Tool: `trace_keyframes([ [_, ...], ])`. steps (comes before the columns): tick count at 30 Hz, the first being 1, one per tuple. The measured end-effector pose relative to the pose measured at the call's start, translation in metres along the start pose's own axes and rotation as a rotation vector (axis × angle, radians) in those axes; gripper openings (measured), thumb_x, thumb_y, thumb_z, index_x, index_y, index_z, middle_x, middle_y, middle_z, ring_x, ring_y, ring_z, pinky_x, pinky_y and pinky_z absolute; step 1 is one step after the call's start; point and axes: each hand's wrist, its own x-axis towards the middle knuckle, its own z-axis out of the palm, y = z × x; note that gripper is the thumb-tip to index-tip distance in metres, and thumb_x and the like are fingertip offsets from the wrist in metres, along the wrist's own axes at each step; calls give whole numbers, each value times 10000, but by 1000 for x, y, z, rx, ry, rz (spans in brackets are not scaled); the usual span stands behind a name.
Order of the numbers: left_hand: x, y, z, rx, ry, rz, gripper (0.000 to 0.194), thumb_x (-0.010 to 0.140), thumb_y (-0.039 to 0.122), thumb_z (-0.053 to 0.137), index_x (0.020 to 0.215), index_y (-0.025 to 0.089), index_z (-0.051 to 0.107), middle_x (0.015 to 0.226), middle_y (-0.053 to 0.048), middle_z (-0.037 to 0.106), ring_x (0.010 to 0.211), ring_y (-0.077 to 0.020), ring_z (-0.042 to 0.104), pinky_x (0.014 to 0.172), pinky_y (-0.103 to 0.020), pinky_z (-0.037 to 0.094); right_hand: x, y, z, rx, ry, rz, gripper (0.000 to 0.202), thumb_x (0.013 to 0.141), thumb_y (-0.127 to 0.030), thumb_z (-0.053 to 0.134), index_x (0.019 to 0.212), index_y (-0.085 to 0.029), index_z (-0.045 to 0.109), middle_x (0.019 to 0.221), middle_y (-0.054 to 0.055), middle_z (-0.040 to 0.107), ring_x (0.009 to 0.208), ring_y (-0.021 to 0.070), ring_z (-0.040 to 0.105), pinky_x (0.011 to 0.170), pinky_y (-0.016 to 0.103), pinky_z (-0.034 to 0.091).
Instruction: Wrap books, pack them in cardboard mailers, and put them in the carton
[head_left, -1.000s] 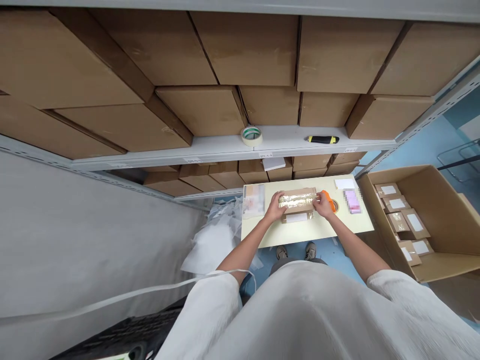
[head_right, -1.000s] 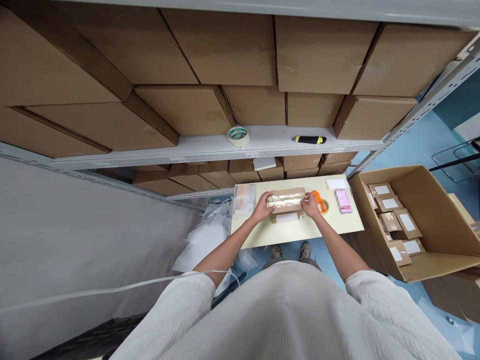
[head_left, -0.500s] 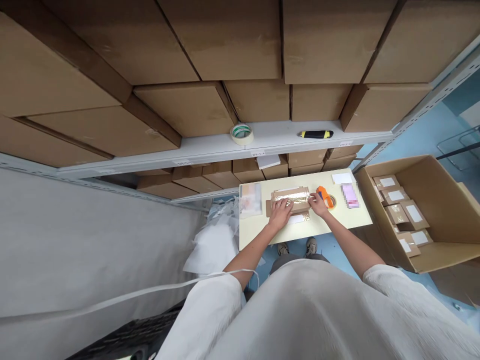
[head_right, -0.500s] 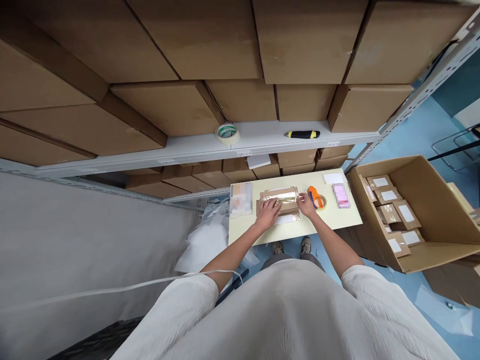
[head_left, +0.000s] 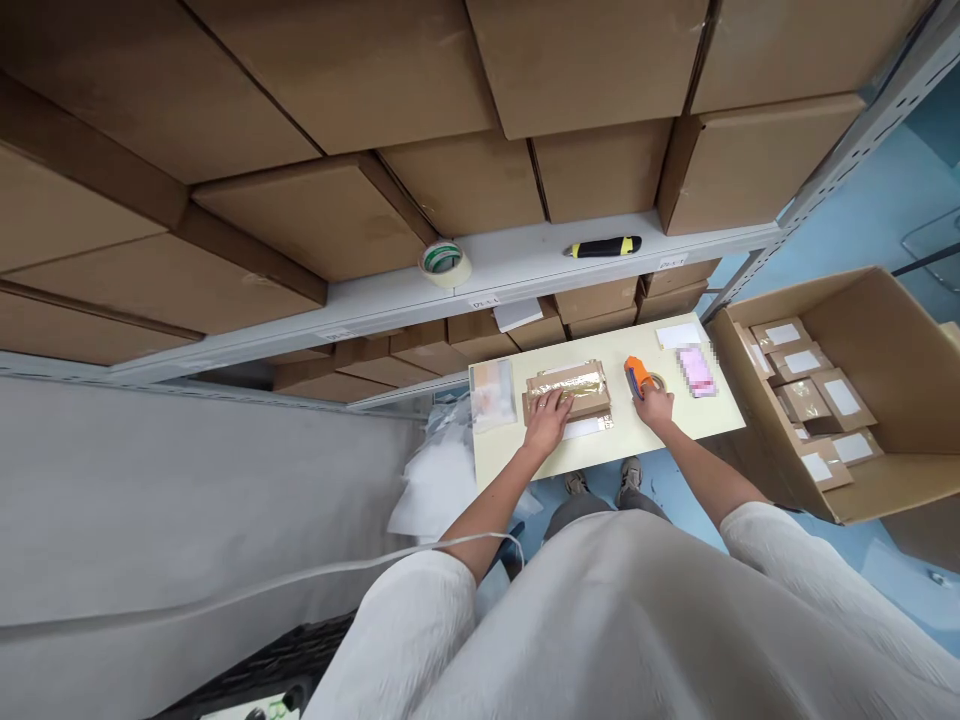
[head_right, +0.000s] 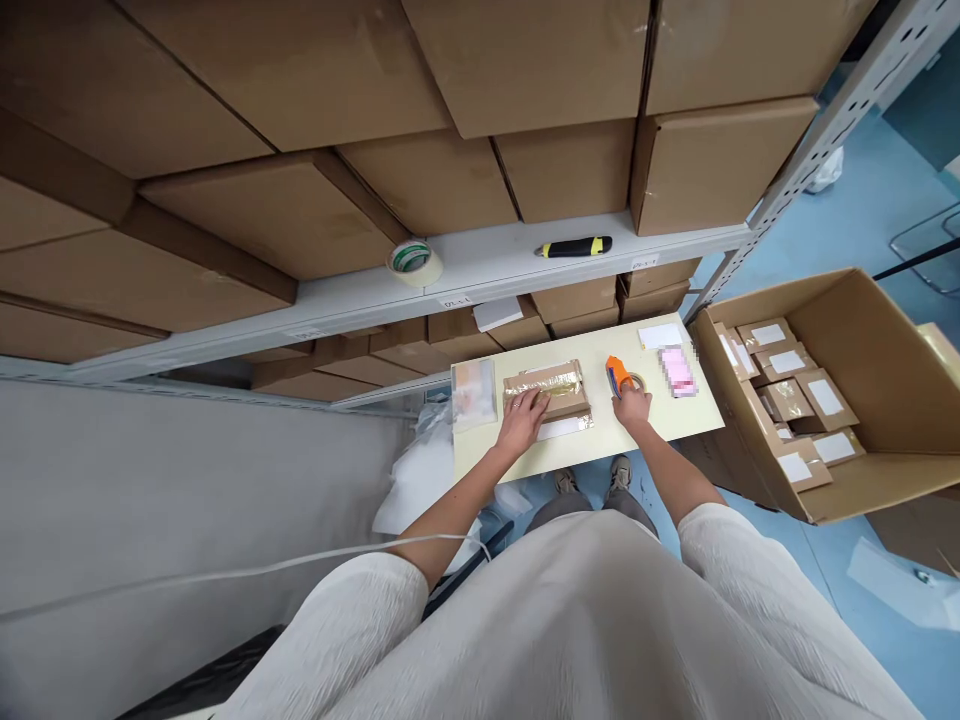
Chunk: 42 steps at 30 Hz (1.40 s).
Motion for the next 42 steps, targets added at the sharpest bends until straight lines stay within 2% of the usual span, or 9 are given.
trace_keyframes([
  [6,1,1,-4,29,-20,1,458,1029,372,560,1471,331,672,1603,-128,574,1550,-376,420,1333,-625,194,0,-5,-7,-37,33,-13,243,963,-279,579,1175,-201,667,1169,196,668,1278,404,513,1086,581,354],
  [11,2,-2,-7,39,-40,12,444,1041,380,526,1449,320,689,1612,-136,564,1540,-377,436,1321,-629,189,2,-18,-37,42,135,44,358,967,-326,504,1228,-184,703,1149,192,700,1230,397,555,1116,590,350],
  [15,4,-6,-7,15,-35,31,444,1026,358,530,1439,324,691,1599,-135,585,1533,-376,454,1310,-634,213,12,-46,-74,268,204,23,377,935,-392,445,1118,-224,728,1041,110,731,1126,336,597,1082,494,414],
  [19,7,-8,-9,-1,-17,33,469,1019,351,510,1454,296,677,1571,-133,618,1520,-358,484,1310,-617,270,16,-91,-95,561,31,-198,271,847,-434,492,874,-233,673,904,38,699,953,260,601,883,349,483],
  [24,6,-14,-16,-22,-4,79,481,983,319,537,1437,268,686,1522,-126,650,1490,-332,522,1306,-578,334,4,-141,-77,609,-225,-337,243,774,-444,538,807,-228,644,836,14,649,882,222,566,806,313,460],
  [28,-1,-21,-19,-29,80,26,433,949,294,590,1358,276,733,1466,-131,681,1492,-364,509,1317,-625,270,1,-152,-60,547,-319,-313,228,722,-453,544,750,-237,610,753,-2,576,800,202,513,740,303,408],
  [35,-4,-29,-28,-157,165,-88,337,951,230,581,1223,257,777,1376,-110,736,1395,-345,602,1251,-604,380,7,-148,-68,418,-355,-324,261,762,-476,539,814,-241,638,800,4,621,836,216,541,773,317,440],
  [39,15,-27,-39,-393,272,-204,320,1009,288,560,1265,249,748,1367,-104,747,1300,-302,678,1169,-519,506,2,-146,-72,167,-302,-312,291,892,-513,517,908,-265,669,891,25,684,951,267,591,888,380,485],
  [42,31,-24,-45,-605,291,-296,305,1018,309,563,1259,223,729,1306,-123,777,1204,-280,736,1121,-490,548,-4,-144,-73,-9,-248,-329,398,942,-635,556,1037,-270,682,1004,71,710,1048,319,606,955,446,491],
])
